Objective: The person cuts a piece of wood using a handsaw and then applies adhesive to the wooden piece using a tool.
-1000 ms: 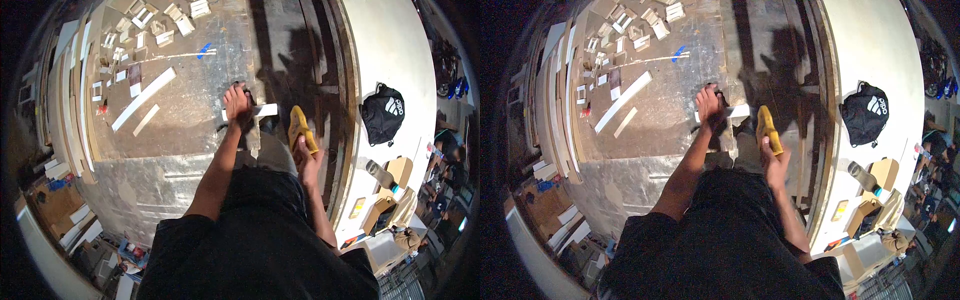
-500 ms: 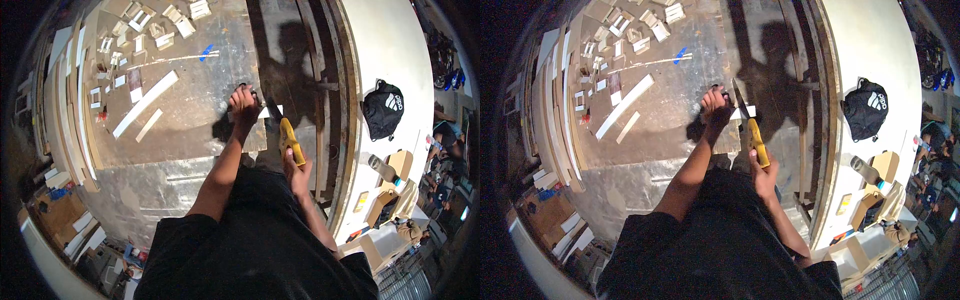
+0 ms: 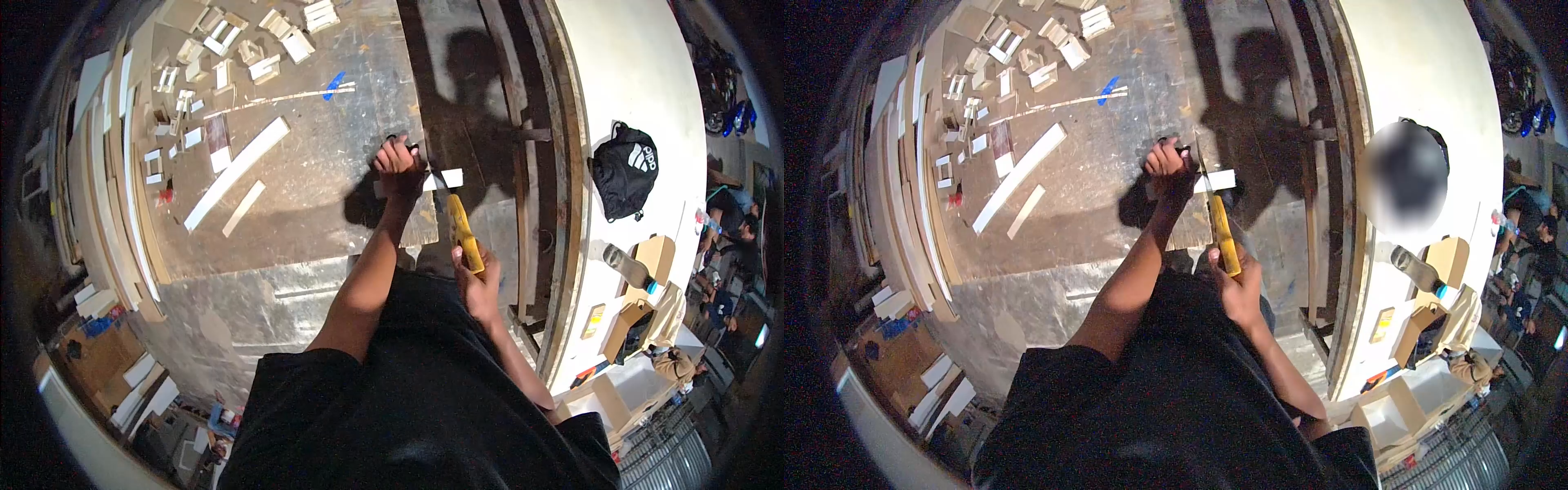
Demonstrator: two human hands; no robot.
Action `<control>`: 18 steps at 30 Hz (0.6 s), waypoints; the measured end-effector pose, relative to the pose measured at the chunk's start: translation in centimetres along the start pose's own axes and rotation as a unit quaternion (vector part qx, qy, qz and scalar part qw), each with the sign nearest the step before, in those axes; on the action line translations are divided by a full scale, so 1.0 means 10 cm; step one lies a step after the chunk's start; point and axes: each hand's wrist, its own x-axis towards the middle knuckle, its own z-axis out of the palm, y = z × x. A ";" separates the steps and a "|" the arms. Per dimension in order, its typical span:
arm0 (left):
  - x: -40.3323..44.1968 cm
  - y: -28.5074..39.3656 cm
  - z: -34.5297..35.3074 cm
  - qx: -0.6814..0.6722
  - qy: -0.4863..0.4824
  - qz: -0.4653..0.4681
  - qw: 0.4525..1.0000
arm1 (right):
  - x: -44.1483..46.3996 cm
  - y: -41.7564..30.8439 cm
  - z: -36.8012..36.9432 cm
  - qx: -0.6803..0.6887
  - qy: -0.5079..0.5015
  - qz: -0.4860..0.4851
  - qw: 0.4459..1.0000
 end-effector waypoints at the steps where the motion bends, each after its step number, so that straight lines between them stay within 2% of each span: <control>1: 0.00 0.00 0.01 0.005 0.001 -0.007 1.000 | 0.01 0.01 0.00 -0.009 0.006 -0.019 1.000; 4: 0.01 0.06 -0.05 0.007 0.001 -0.004 1.000 | 0.06 0.03 -0.11 0.056 0.061 0.018 0.996; 6: 0.02 0.05 -0.17 0.009 -0.001 0.004 1.000 | 0.12 0.00 -0.18 0.127 0.108 -0.007 0.986; 8: 0.01 0.01 -0.26 -0.125 -0.049 0.047 0.990 | 0.29 0.12 -0.27 0.156 0.165 -0.066 0.972; 9: 0.02 -0.12 -0.12 -0.146 -0.092 0.062 0.983 | 0.38 0.20 -0.33 0.155 0.166 -0.065 0.972; 10: 0.04 -0.13 -0.23 -0.147 -0.138 0.101 0.974 | 0.49 0.29 -0.41 0.139 0.173 -0.056 0.973; 12: 0.01 -0.02 -0.45 -0.157 -0.160 0.189 0.956 | 0.68 0.45 -0.56 0.124 0.178 -0.050 0.975; 13: 0.01 -0.03 -0.49 -0.155 -0.157 0.189 0.957 | 0.77 0.52 -0.63 0.129 0.188 -0.054 0.972; 15: 0.00 -0.05 -0.55 -0.117 -0.244 0.299 0.915 | 0.84 0.67 -0.74 0.110 0.206 -0.052 0.971; 18: -0.05 -0.10 -0.47 -0.138 -0.245 0.314 0.907 | 0.89 0.82 -0.85 0.108 0.200 -0.046 0.973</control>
